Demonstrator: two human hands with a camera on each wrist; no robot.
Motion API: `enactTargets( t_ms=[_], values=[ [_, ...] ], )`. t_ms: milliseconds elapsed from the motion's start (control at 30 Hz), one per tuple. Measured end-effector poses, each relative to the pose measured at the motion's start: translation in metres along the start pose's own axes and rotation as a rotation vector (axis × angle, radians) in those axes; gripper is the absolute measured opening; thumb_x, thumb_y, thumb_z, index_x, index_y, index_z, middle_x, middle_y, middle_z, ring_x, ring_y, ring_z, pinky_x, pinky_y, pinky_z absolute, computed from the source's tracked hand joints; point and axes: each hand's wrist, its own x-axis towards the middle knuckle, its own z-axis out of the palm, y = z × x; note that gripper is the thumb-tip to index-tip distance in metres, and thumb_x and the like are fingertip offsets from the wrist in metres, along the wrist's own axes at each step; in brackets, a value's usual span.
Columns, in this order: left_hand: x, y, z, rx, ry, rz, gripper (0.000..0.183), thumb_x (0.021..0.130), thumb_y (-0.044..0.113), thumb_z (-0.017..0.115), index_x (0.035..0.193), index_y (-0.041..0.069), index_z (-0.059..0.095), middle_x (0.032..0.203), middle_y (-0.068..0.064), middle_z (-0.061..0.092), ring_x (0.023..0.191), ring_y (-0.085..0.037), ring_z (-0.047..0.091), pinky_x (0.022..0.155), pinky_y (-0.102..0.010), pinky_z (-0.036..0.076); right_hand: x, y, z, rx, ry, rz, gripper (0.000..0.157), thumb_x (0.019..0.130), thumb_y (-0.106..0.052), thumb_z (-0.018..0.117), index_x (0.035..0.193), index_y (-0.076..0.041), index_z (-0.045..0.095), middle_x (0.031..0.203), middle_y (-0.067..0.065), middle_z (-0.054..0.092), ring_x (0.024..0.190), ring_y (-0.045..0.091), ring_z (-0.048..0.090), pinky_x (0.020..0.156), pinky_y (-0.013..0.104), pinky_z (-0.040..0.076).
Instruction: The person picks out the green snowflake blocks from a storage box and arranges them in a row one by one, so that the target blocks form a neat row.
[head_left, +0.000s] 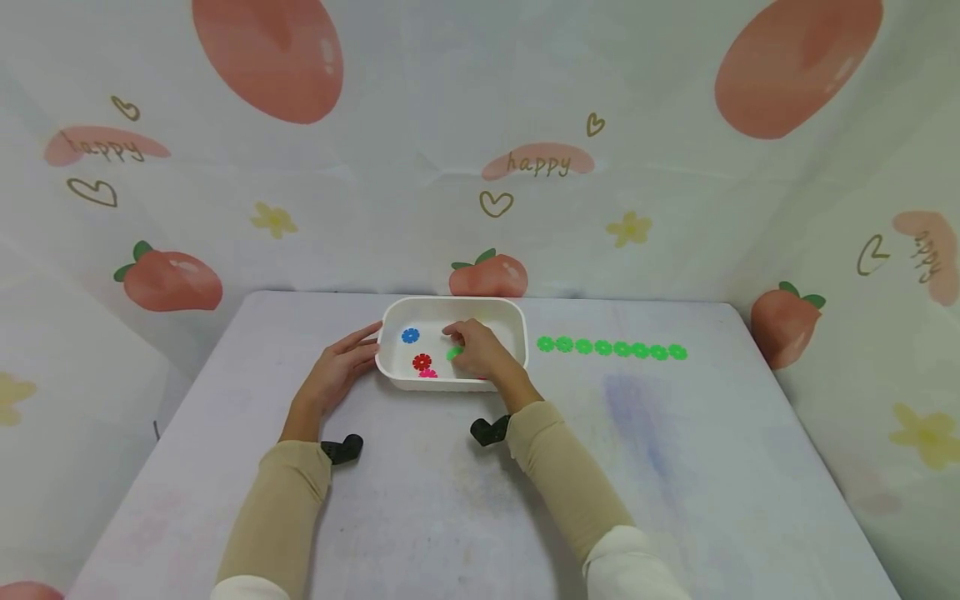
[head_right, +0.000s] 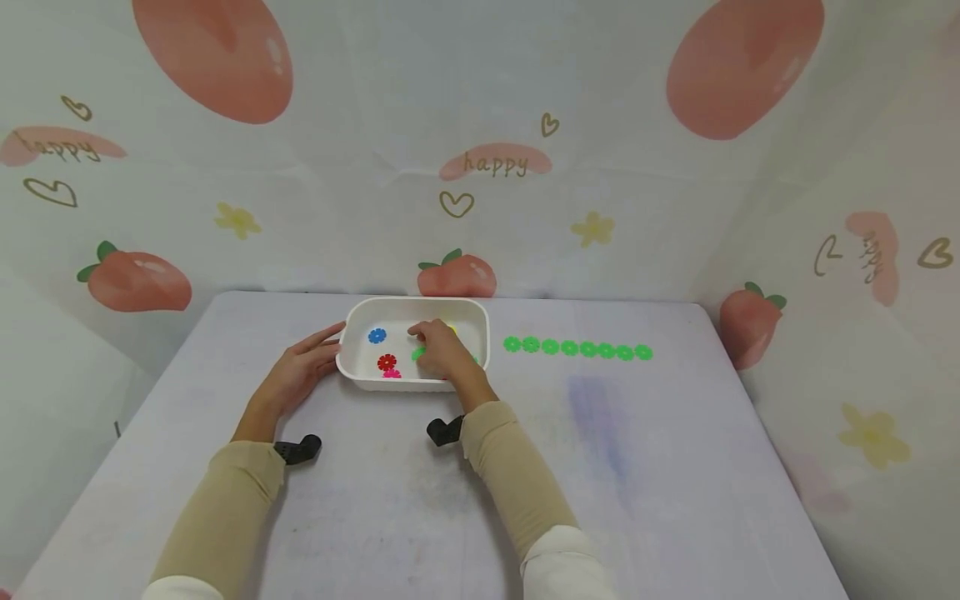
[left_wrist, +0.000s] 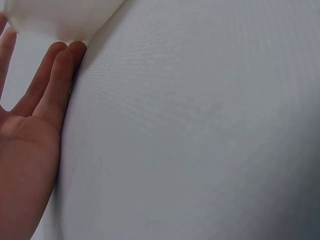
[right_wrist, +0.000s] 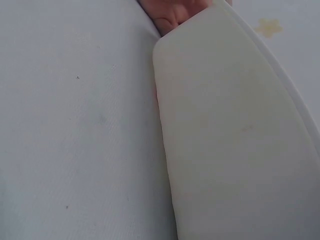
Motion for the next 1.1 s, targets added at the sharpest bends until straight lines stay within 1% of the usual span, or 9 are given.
enactTargets(
  t_ms=[133, 300, 467, 567, 700, 767, 867, 967, 1100],
  values=[
    [0.007, -0.007, -0.003, 0.003, 0.001, -0.001, 0.056, 0.104, 0.023, 0.059, 0.157, 0.017, 0.041, 0.156, -0.016, 0.047, 0.118, 0.000, 0.061, 0.101, -0.015, 0.051, -0.001, 0.000, 0.001, -0.026, -0.001, 0.003, 0.046, 0.087, -0.002, 0.075, 0.131, -0.011, 0.067, 0.120, 0.006, 0.063, 0.111, 0.022, 0.055, 0.106, 0.037, 0.052],
    [0.016, -0.017, -0.007, 0.008, 0.005, -0.001, 0.056, 0.104, 0.026, 0.059, 0.157, 0.022, 0.041, 0.158, -0.013, 0.046, 0.118, 0.001, 0.060, 0.100, -0.013, 0.051, -0.002, 0.000, 0.000, -0.043, -0.008, 0.001, 0.040, 0.088, -0.006, 0.077, 0.127, -0.010, 0.069, 0.116, 0.007, 0.064, 0.109, 0.021, 0.055, 0.105, 0.036, 0.052],
    [0.018, -0.021, -0.009, -0.004, 0.005, 0.019, 0.058, 0.103, 0.027, 0.061, 0.157, 0.021, 0.042, 0.156, -0.015, 0.048, 0.118, -0.001, 0.061, 0.097, -0.012, 0.051, -0.004, -0.002, 0.000, -0.051, -0.014, 0.002, 0.037, 0.088, -0.010, 0.079, 0.124, -0.011, 0.069, 0.112, 0.007, 0.066, 0.106, 0.021, 0.056, 0.102, 0.036, 0.052],
    [0.017, -0.021, -0.009, -0.011, 0.008, 0.026, 0.058, 0.102, 0.027, 0.063, 0.156, 0.020, 0.043, 0.153, -0.015, 0.050, 0.117, -0.001, 0.062, 0.097, -0.012, 0.052, -0.005, -0.003, -0.001, -0.037, 0.000, -0.003, 0.029, 0.090, -0.012, 0.077, 0.118, -0.011, 0.072, 0.108, 0.006, 0.069, 0.103, 0.021, 0.058, 0.100, 0.035, 0.052],
    [0.016, -0.020, -0.008, -0.003, 0.011, 0.030, 0.059, 0.102, 0.029, 0.064, 0.156, 0.020, 0.044, 0.151, -0.013, 0.052, 0.117, -0.001, 0.062, 0.097, -0.012, 0.052, -0.004, -0.003, -0.004, 0.043, 0.055, -0.035, 0.016, 0.091, -0.018, 0.077, 0.107, -0.013, 0.076, 0.099, 0.005, 0.070, 0.096, 0.020, 0.058, 0.089, 0.030, 0.052],
    [0.016, -0.020, -0.008, 0.000, 0.015, 0.027, 0.059, 0.101, 0.029, 0.064, 0.156, 0.019, 0.044, 0.149, -0.012, 0.054, 0.116, -0.001, 0.062, 0.097, -0.012, 0.051, -0.003, -0.001, -0.007, 0.103, 0.099, -0.046, 0.014, 0.091, -0.022, 0.078, 0.103, -0.014, 0.078, 0.094, 0.004, 0.070, 0.091, 0.018, 0.058, 0.080, 0.026, 0.050],
    [0.016, -0.020, -0.007, 0.000, 0.013, 0.020, 0.060, 0.101, 0.029, 0.065, 0.156, 0.020, 0.043, 0.148, -0.011, 0.054, 0.117, -0.001, 0.062, 0.097, -0.012, 0.051, -0.002, 0.002, -0.011, 0.188, 0.161, -0.035, 0.015, 0.090, -0.025, 0.079, 0.101, -0.016, 0.079, 0.087, 0.003, 0.068, 0.084, 0.017, 0.058, 0.070, 0.021, 0.047],
    [0.016, -0.019, -0.007, -0.003, 0.009, 0.010, 0.059, 0.102, 0.028, 0.064, 0.157, 0.020, 0.043, 0.151, -0.011, 0.052, 0.118, -0.001, 0.061, 0.098, -0.012, 0.051, -0.003, 0.002, -0.016, 0.234, 0.184, -0.019, 0.018, 0.091, -0.028, 0.079, 0.104, -0.017, 0.079, 0.087, 0.002, 0.069, 0.082, 0.016, 0.059, 0.066, 0.019, 0.046],
    [0.015, -0.017, -0.006, -0.003, 0.007, -0.009, 0.059, 0.103, 0.027, 0.061, 0.158, 0.021, 0.041, 0.156, -0.014, 0.048, 0.117, 0.001, 0.060, 0.097, -0.011, 0.050, -0.009, -0.003, -0.027, 0.294, 0.193, -0.015, 0.020, 0.091, -0.031, 0.078, 0.106, -0.017, 0.078, 0.093, 0.003, 0.072, 0.086, 0.018, 0.061, 0.069, 0.022, 0.048]
  ],
)
